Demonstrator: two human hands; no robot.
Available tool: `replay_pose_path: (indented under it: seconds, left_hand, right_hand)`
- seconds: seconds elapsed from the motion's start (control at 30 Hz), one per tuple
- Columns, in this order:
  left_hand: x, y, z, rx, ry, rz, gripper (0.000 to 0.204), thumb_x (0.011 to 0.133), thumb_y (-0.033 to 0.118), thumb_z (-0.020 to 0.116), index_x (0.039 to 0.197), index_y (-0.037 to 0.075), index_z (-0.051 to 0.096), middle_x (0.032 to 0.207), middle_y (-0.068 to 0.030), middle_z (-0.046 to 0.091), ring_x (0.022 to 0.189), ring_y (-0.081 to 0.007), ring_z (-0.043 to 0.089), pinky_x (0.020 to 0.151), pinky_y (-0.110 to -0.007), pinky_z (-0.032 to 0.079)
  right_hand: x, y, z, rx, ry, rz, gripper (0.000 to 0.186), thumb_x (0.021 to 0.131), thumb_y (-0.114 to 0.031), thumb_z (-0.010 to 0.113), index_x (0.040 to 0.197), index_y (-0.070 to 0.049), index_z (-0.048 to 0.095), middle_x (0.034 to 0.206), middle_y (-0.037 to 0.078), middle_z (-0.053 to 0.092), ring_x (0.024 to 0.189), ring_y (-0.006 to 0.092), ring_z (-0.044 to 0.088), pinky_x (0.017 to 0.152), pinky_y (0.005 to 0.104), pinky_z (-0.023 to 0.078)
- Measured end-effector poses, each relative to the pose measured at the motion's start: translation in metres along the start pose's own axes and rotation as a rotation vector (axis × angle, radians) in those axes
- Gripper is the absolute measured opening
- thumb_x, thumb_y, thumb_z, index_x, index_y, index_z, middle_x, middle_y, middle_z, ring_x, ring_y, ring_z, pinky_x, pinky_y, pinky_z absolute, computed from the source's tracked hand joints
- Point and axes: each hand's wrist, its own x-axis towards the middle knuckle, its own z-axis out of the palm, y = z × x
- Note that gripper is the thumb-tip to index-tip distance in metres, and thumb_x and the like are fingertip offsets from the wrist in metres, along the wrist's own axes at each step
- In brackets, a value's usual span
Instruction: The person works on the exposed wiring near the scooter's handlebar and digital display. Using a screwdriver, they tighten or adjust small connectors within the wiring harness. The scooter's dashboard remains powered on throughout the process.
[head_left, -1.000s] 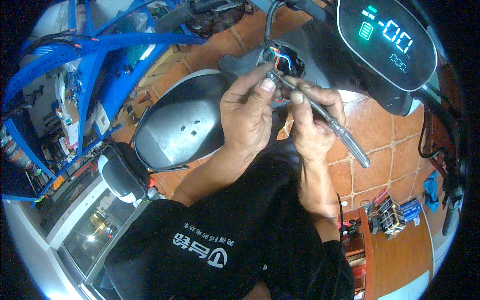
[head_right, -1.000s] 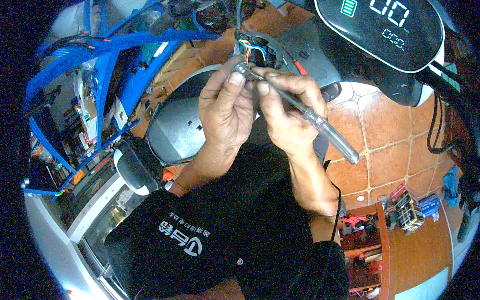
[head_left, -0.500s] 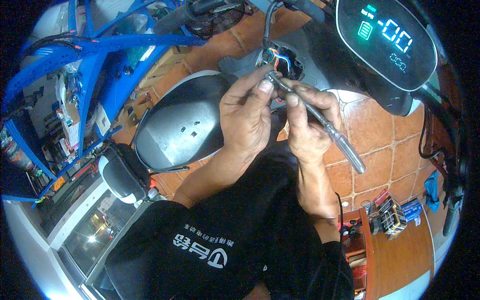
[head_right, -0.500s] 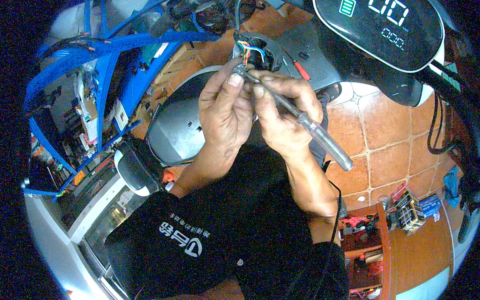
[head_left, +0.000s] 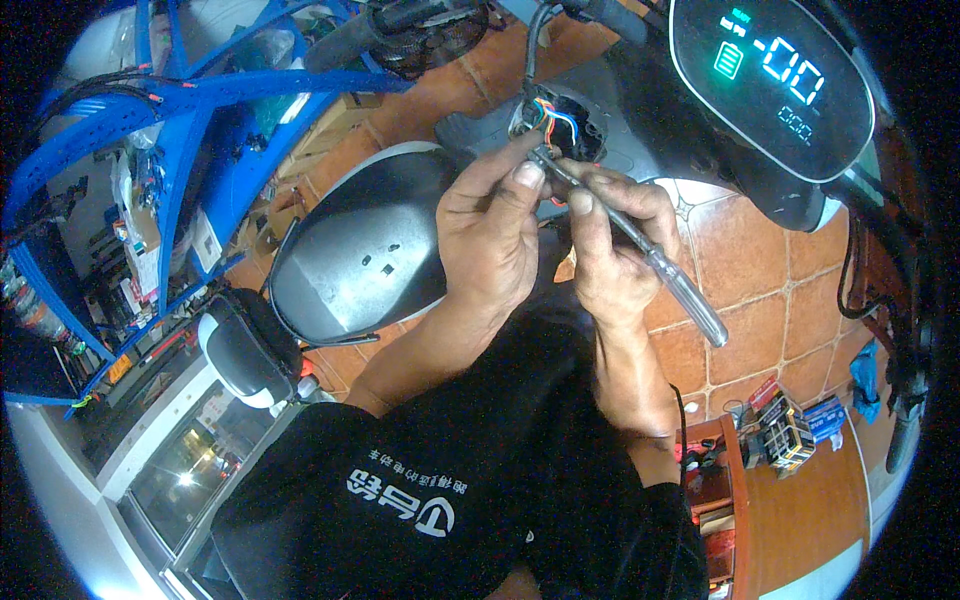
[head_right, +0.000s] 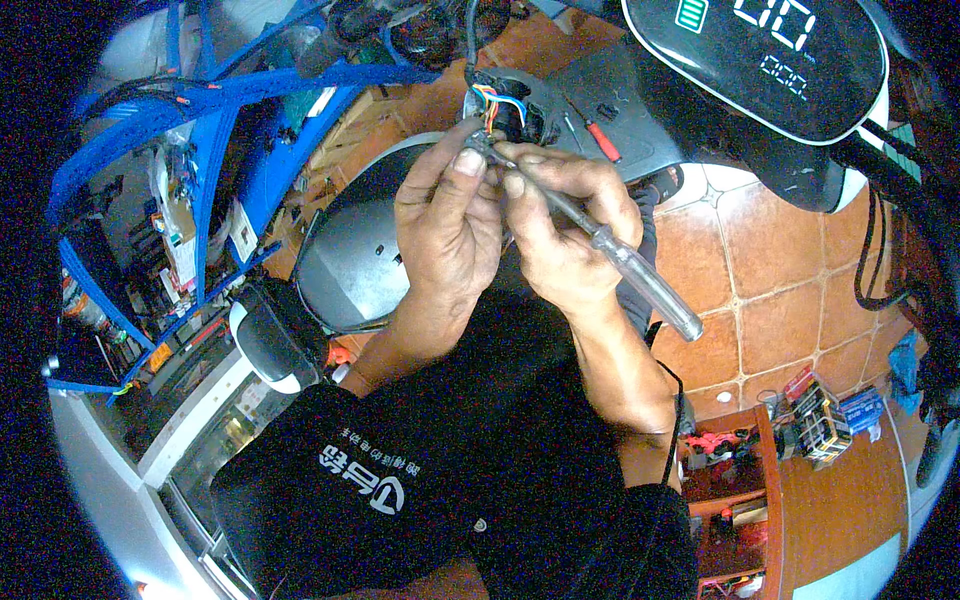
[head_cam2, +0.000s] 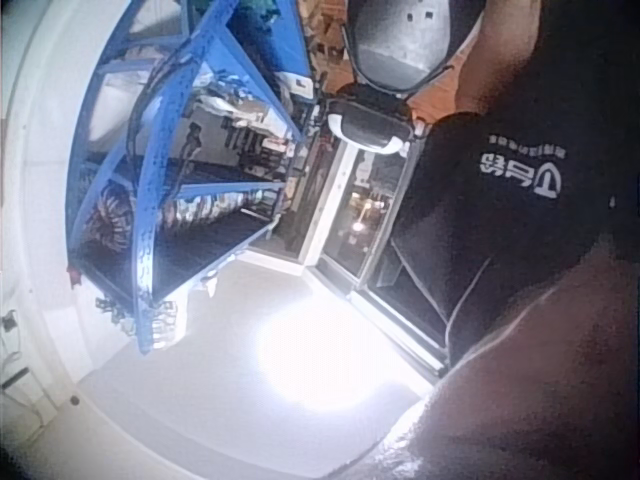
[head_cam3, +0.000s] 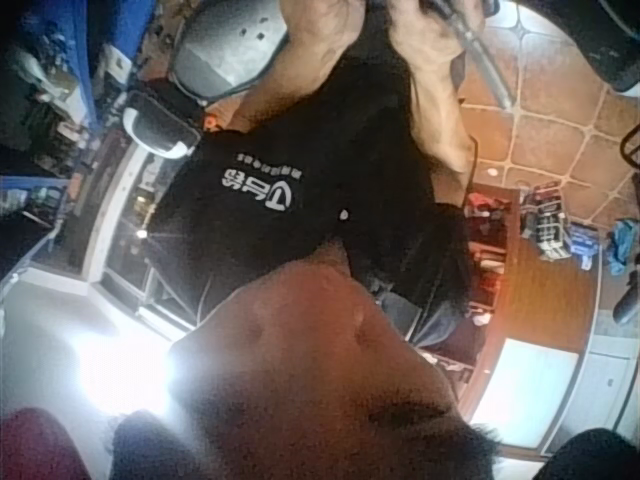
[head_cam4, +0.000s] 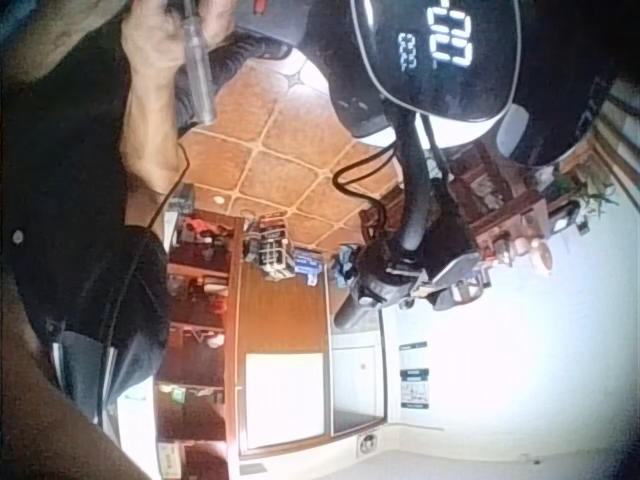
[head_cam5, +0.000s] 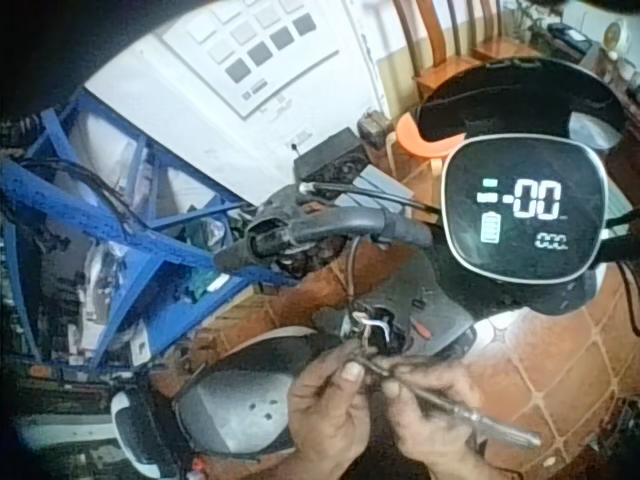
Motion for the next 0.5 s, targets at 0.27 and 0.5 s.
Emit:
replay_pose_path:
  seconds: [0.27,0.5]
  left_hand:
    - [-0.0006,-0.0002,-0.0010,0.030,0.022,0.002,0.027,0.089,0.002,0.054,0.115,-0.006,0.055,0.106,-0.0150,0.062,0.091,-0.0199,0.062,0.082,-0.030,0.052]
    - [-0.0005,0.0010,0.0005,0.016,0.022,-0.016,0.026,0.089,0.002,0.054,0.115,-0.006,0.055,0.106,-0.0150,0.062,0.091,-0.0196,0.062,0.082,-0.031,0.051]
  right_hand:
    - [-0.0015,0.0009,0.0003,-0.052,0.005,-0.009,0.016,0.080,0.002,0.065,0.088,0.001,0.051,0.090,0.021,0.066,0.083,0.0245,0.067,0.072,0.0331,0.054]
    - [-0.0025,-0.0028,0.0047,-0.035,0.049,0.016,0.016,0.080,0.002,0.064,0.087,0.000,0.051,0.090,0.021,0.066,0.083,0.0246,0.067,0.071,0.0326,0.054]
